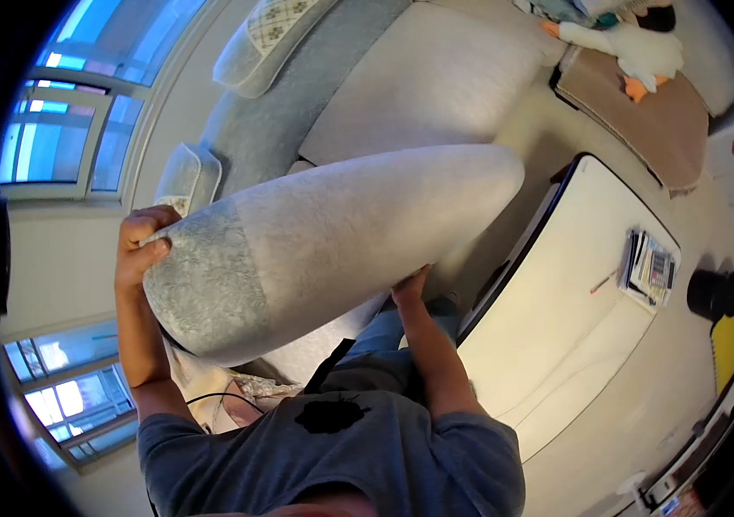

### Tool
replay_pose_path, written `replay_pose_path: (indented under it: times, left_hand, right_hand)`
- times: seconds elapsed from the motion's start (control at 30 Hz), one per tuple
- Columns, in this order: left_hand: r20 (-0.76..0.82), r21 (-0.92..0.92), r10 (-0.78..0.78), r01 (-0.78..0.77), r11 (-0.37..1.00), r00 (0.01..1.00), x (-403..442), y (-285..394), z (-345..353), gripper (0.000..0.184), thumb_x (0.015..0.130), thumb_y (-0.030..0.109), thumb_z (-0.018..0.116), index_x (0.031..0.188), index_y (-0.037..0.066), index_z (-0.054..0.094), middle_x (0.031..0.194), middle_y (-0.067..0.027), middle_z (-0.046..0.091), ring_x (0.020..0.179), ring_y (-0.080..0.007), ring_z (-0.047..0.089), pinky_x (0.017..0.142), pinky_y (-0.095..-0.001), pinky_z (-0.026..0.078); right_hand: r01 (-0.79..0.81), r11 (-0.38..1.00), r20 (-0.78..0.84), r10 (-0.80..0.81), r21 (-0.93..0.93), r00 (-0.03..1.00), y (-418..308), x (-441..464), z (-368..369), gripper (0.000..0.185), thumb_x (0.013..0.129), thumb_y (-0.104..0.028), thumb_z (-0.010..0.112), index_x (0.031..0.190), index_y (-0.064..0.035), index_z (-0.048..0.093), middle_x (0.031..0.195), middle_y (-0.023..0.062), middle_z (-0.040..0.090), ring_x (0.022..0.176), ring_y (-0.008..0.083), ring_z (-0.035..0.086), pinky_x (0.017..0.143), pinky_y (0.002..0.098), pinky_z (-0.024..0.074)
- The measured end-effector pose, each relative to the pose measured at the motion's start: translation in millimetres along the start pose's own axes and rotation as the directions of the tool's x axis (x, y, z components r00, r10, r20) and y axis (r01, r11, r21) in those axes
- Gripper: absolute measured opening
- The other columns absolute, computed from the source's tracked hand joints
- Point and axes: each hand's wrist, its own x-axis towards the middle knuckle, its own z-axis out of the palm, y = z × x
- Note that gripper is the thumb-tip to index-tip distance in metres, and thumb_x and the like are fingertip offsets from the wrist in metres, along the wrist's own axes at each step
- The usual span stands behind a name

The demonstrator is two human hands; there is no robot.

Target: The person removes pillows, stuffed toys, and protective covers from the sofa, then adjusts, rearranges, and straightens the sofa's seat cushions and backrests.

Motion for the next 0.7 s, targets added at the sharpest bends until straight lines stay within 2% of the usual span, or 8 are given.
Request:
replay_pose_path:
  times: [0.13,0.23,0.33,0.43,0.47,0.5,0.6,0.7]
  left_hand:
    - [-0.058,0.080,-0.131,0.135,0.988,0.990,-50,-18,-16,0.038,0.074,0.020,0.062,0.055,0.002,0.035,0.064,-0.0078,0.048,0.059,-0.0179,0.043,0.053,-0.0288,0.033]
    - [-0.392,0.016,-0.330,0.365,0.931,0.859,-89,-55,2,0.030,0.079,0.021,0.061,0.067,-0.002,0.045,0.071,-0.0019,0.050,0.069,-0.0102,0.043,0.062,-0.0264,0.035]
    - [-0.460,-0.018,-0.433,0.479,0.877,0.775,-122,-125,15,0.028,0.082,0.022,0.057,0.069,-0.001,0.048,0.072,-0.0003,0.050,0.070,-0.0073,0.042,0.063,-0.0251,0.035]
    - [-0.458,-0.146,-0.525,0.522,0.840,0.717,-127,-209,48,0.026,0.086,0.024,0.052,0.077,0.000,0.055,0.073,0.0005,0.051,0.074,-0.0056,0.044,0.067,-0.0222,0.036]
    - [-0.455,-0.174,-0.527,0.509,0.843,0.718,-123,-239,62,0.026,0.087,0.025,0.051,0.081,0.001,0.058,0.074,0.0007,0.052,0.075,-0.0058,0.045,0.068,-0.0216,0.036]
    - [-0.422,-0.302,-0.594,0.512,0.804,0.685,-114,-266,80,0.026,0.088,0.028,0.049,0.089,0.003,0.057,0.081,-0.0003,0.054,0.079,-0.0083,0.047,0.071,-0.0238,0.038]
    - [-0.063,-0.755,-0.885,0.558,0.345,0.462,-86,-354,145,0.044,0.087,0.040,0.046,0.121,0.012,0.045,0.107,-0.0040,0.052,0.091,-0.0179,0.050,0.080,-0.0336,0.042]
    - [0.147,-0.839,-0.905,0.535,0.100,0.399,-74,-412,212,0.067,0.082,0.050,0.048,0.135,0.015,0.026,0.116,-0.0107,0.048,0.101,-0.0233,0.048,0.086,-0.0396,0.040]
  right_hand:
    - [0.050,0.998,0.050,-0.049,-0.023,0.998,-52,-5,42,0.065,0.084,-0.062,0.023,0.129,-0.0165,0.035,0.129,0.0072,0.040,0.117,0.0278,0.038,0.096,0.0460,0.0321]
    - [0.209,0.961,0.152,-0.183,-0.179,0.971,-108,16,74,0.061,0.086,-0.058,0.026,0.129,-0.0153,0.035,0.129,0.0076,0.040,0.116,0.0277,0.039,0.097,0.0447,0.0326]
    - [0.281,0.877,0.169,-0.232,-0.389,0.958,-152,33,114,0.055,0.087,-0.052,0.033,0.129,-0.0153,0.035,0.128,0.0073,0.041,0.116,0.0270,0.039,0.095,0.0444,0.0335]
    - [0.322,0.756,0.236,-0.225,-0.570,0.945,-174,59,139,0.052,0.088,-0.044,0.040,0.130,-0.0149,0.034,0.129,0.0099,0.040,0.116,0.0245,0.039,0.094,0.0440,0.0338]
    - [0.310,0.538,0.132,-0.345,-0.784,0.929,-172,57,157,0.053,0.087,-0.041,0.044,0.131,-0.0137,0.031,0.130,0.0095,0.038,0.117,0.0247,0.038,0.093,0.0446,0.0337]
    - [0.229,0.280,0.070,-0.481,-0.932,0.874,-168,60,169,0.056,0.086,-0.037,0.047,0.133,-0.0126,0.029,0.131,0.0092,0.037,0.118,0.0249,0.036,0.093,0.0453,0.0337]
    - [0.021,0.098,0.008,-0.127,-0.995,0.992,-172,99,143,0.067,0.083,-0.035,0.053,0.136,-0.0127,0.020,0.133,0.0073,0.033,0.121,0.0244,0.031,0.091,0.0453,0.0330]
    - [-0.172,0.078,-0.183,-0.167,-0.982,0.969,-149,126,123,0.071,0.082,-0.036,0.055,0.137,-0.0153,0.015,0.133,0.0048,0.033,0.122,0.0236,0.029,0.090,0.0435,0.0335]
